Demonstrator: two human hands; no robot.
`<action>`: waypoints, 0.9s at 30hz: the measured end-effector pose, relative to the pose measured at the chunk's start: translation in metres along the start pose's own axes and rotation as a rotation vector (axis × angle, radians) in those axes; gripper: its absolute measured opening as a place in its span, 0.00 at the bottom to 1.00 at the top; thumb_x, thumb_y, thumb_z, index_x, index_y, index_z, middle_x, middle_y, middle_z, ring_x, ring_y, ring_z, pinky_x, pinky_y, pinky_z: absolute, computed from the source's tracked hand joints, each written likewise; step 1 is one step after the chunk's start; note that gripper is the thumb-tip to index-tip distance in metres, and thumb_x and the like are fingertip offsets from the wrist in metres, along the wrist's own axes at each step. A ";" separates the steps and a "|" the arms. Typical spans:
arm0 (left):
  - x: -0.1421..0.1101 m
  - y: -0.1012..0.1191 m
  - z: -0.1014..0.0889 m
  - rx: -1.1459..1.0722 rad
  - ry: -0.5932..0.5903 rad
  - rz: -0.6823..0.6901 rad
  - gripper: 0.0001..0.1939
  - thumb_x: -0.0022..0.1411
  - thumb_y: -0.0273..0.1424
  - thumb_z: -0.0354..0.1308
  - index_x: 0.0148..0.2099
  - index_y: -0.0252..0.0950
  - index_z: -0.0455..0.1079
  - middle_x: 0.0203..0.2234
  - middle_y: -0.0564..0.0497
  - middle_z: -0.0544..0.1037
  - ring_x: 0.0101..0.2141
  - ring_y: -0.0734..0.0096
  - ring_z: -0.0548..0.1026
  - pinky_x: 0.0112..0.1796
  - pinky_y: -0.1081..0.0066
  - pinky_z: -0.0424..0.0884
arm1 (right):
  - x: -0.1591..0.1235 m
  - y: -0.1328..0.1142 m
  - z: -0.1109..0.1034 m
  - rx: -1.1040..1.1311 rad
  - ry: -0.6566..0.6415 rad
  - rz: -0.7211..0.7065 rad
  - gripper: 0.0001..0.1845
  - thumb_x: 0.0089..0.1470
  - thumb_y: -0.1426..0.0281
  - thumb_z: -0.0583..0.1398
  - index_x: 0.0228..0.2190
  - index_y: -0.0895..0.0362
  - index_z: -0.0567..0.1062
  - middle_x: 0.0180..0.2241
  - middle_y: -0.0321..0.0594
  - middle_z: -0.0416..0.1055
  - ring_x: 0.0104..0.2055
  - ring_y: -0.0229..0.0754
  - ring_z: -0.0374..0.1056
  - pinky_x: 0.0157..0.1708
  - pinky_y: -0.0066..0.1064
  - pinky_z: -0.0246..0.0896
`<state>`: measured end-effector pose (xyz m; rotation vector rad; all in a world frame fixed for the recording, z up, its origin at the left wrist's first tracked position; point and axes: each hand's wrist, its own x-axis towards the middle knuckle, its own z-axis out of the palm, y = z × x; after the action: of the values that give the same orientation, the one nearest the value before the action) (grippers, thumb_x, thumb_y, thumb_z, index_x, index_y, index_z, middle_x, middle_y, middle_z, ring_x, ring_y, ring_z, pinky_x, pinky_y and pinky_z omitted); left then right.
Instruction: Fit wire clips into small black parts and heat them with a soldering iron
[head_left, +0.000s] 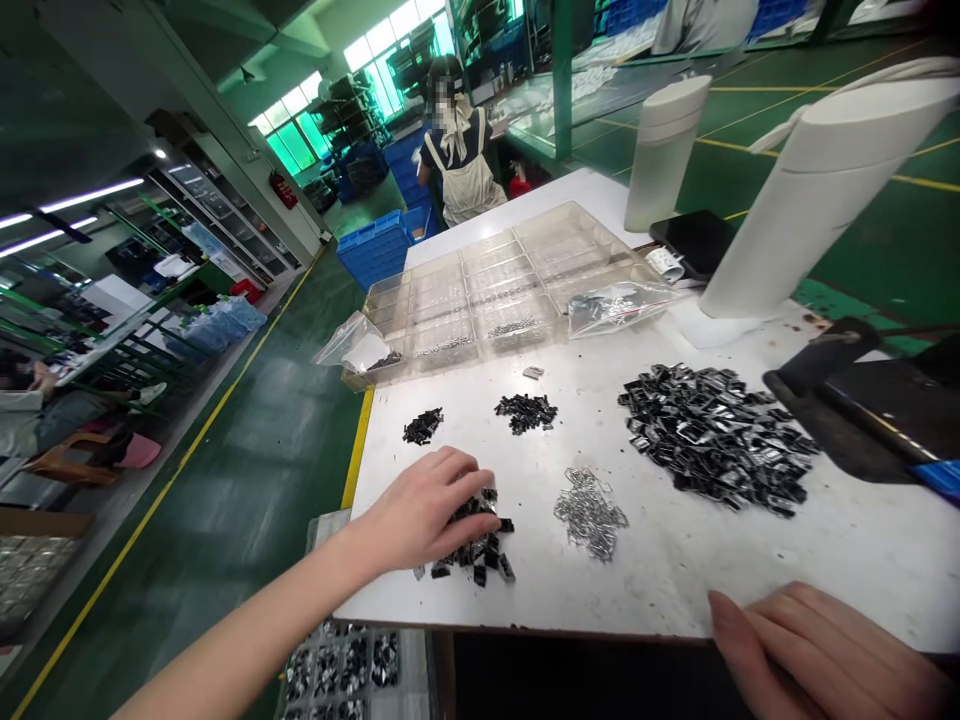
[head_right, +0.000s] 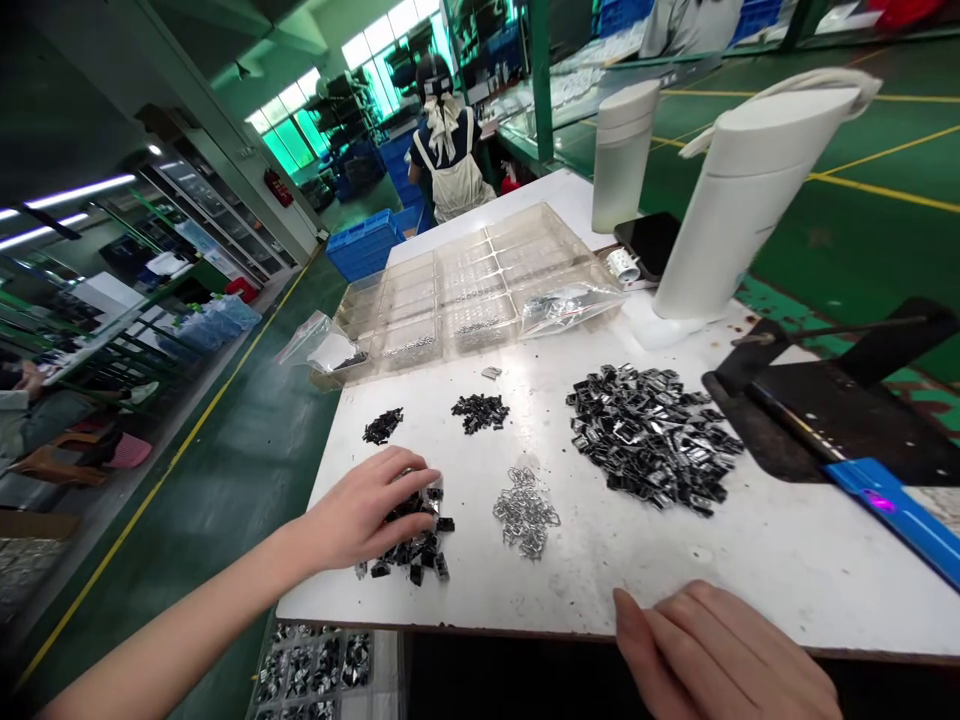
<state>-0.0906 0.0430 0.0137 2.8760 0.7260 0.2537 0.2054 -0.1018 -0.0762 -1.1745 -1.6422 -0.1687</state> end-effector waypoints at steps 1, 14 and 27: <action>-0.006 0.003 0.001 0.018 -0.025 -0.012 0.21 0.77 0.44 0.51 0.56 0.32 0.72 0.44 0.38 0.80 0.42 0.55 0.77 0.40 0.58 0.77 | -0.001 0.002 -0.001 0.002 -0.020 -0.034 0.16 0.57 0.84 0.67 0.27 0.55 0.71 0.20 0.32 0.64 0.22 0.34 0.59 0.24 0.33 0.55; -0.012 0.033 0.027 0.098 -0.025 -0.068 0.41 0.65 0.59 0.58 0.65 0.31 0.62 0.54 0.31 0.74 0.53 0.38 0.74 0.51 0.43 0.75 | -0.005 0.005 -0.001 -0.021 0.013 -0.069 0.15 0.56 0.84 0.67 0.28 0.56 0.71 0.22 0.33 0.64 0.25 0.36 0.59 0.27 0.34 0.57; -0.018 0.006 0.027 0.268 0.128 0.118 0.30 0.71 0.57 0.51 0.48 0.33 0.71 0.34 0.41 0.79 0.31 0.57 0.75 0.29 0.61 0.71 | -0.006 -0.006 -0.005 -0.024 -0.004 0.051 0.17 0.54 0.86 0.68 0.28 0.56 0.70 0.23 0.34 0.64 0.27 0.36 0.60 0.30 0.34 0.57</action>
<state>-0.0979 0.0259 -0.0132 3.1874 0.6564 0.3868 0.2035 -0.1115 -0.0759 -1.2345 -1.6165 -0.1539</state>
